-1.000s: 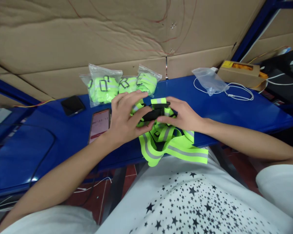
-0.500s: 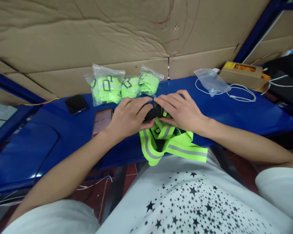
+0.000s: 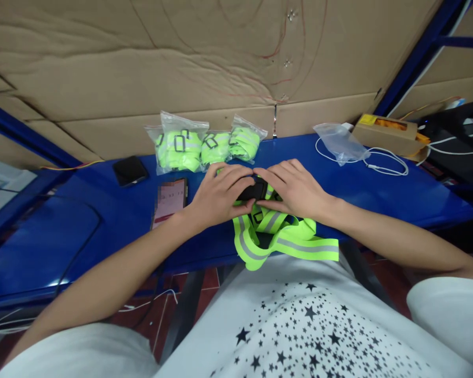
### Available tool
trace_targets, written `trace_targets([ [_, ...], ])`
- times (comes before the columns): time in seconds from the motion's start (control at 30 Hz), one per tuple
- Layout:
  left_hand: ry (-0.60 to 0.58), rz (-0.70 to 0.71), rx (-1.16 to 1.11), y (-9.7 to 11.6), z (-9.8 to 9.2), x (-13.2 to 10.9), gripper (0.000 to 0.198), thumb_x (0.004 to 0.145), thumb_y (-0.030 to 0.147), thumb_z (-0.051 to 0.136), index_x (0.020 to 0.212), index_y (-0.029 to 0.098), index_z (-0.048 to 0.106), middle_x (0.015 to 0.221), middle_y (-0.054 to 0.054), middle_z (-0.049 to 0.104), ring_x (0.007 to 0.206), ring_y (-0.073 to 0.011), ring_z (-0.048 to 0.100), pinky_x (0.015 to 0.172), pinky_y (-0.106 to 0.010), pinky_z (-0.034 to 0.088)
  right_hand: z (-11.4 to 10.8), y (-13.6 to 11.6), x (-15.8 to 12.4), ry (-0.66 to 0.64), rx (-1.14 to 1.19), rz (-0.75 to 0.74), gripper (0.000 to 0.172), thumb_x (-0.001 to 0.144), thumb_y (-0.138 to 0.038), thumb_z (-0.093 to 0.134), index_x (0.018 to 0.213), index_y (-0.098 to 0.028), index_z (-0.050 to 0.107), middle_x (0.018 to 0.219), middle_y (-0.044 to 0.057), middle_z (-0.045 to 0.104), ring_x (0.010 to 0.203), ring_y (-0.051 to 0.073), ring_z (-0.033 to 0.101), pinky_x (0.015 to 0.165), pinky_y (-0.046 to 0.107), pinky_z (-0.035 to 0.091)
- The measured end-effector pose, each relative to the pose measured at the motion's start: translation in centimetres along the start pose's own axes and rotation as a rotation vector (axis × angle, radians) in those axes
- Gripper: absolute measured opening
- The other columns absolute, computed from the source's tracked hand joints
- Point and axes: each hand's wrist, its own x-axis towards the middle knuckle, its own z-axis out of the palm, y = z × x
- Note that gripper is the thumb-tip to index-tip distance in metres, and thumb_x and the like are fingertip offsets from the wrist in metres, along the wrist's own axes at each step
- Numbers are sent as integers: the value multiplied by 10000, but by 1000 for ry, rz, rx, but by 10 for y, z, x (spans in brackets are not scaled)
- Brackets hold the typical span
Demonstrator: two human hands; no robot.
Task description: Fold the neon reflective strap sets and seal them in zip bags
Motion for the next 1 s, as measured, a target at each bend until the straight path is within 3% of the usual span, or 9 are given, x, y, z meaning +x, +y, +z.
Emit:
trace_targets([
  [0.07, -10, 44, 22, 1, 0, 3, 282, 929, 337, 608, 1157, 175, 649, 1209, -149, 743, 1147, -311, 689, 979, -480, 462, -1, -2, 2, -18, -11, -10, 629, 1035, -549, 505, 1394, -40, 588, 1074, 173, 714, 979, 315, 581, 874, 435, 392],
  [0.23, -215, 9, 96, 3, -3, 12, 301, 889, 337, 597, 1126, 163, 661, 1168, -173, 723, 1065, -346, 683, 920, -503, 490, 2, 5, 5, -85, 36, -11, 628, 1008, -553, 554, 1383, -52, 610, 1080, 173, 733, 1006, 324, 585, 907, 453, 369],
  [0.33, -263, 13, 96, -1, -2, 11, 272, 894, 340, 586, 1083, 166, 677, 1132, -151, 736, 1001, -323, 696, 906, -477, 499, 5, 10, 5, -85, 69, -5, 630, 987, -581, 578, 1359, -75, 630, 1082, 165, 743, 1007, 320, 600, 915, 444, 367],
  [0.5, -217, -27, -41, -18, 0, -2, 391, 981, 428, 592, 1293, 198, 640, 1225, -105, 751, 1083, -276, 711, 955, -415, 496, 2, 16, 0, -58, 125, 130, 652, 944, -613, 612, 1318, -80, 650, 1123, 183, 750, 1012, 333, 648, 907, 443, 409],
  [0.6, -157, -202, -114, -25, -2, -5, 456, 998, 393, 568, 1389, 159, 585, 1260, -137, 740, 1135, -283, 702, 967, -412, 517, -2, 22, -1, -11, 265, 274, 652, 934, -588, 616, 1367, -100, 609, 1204, 185, 740, 1034, 333, 673, 910, 450, 447],
  [0.7, -19, -420, -199, -35, -4, -5, 440, 1041, 385, 471, 1399, 149, 570, 1268, -134, 726, 1123, -255, 694, 965, -410, 533, 0, 42, -1, 150, 566, 537, 587, 1017, -611, 461, 1367, -166, 619, 1153, 130, 760, 983, 294, 699, 839, 420, 488],
  [0.8, 189, -642, -326, -65, -2, -9, 449, 1083, 476, 389, 1373, 184, 569, 1107, -54, 755, 981, -190, 681, 891, -392, 546, 4, 78, -2, 288, 932, 723, 579, 1082, -545, 282, 1240, -169, 693, 1186, 145, 763, 998, 266, 714, 782, 395, 518],
  [0.87, 300, -730, -464, -99, 0, -17, 514, 1071, 576, 370, 1359, 189, 549, 1074, -26, 746, 932, -160, 657, 829, -376, 557, 1, 105, -5, 266, 1046, 720, 577, 1085, -447, 270, 1193, -102, 719, 1187, 209, 763, 978, 261, 725, 743, 389, 525],
  [1.0, 354, -707, -690, -177, -17, -40, 698, 957, 723, 460, 1364, 159, 507, 1120, -50, 718, 973, -199, 665, 857, -453, 608, -21, 153, -18, 177, 1019, 664, 651, 1089, -398, 289, 978, -8, 799, 1076, 264, 775, 864, 216, 724, 651, 393, 455],
])
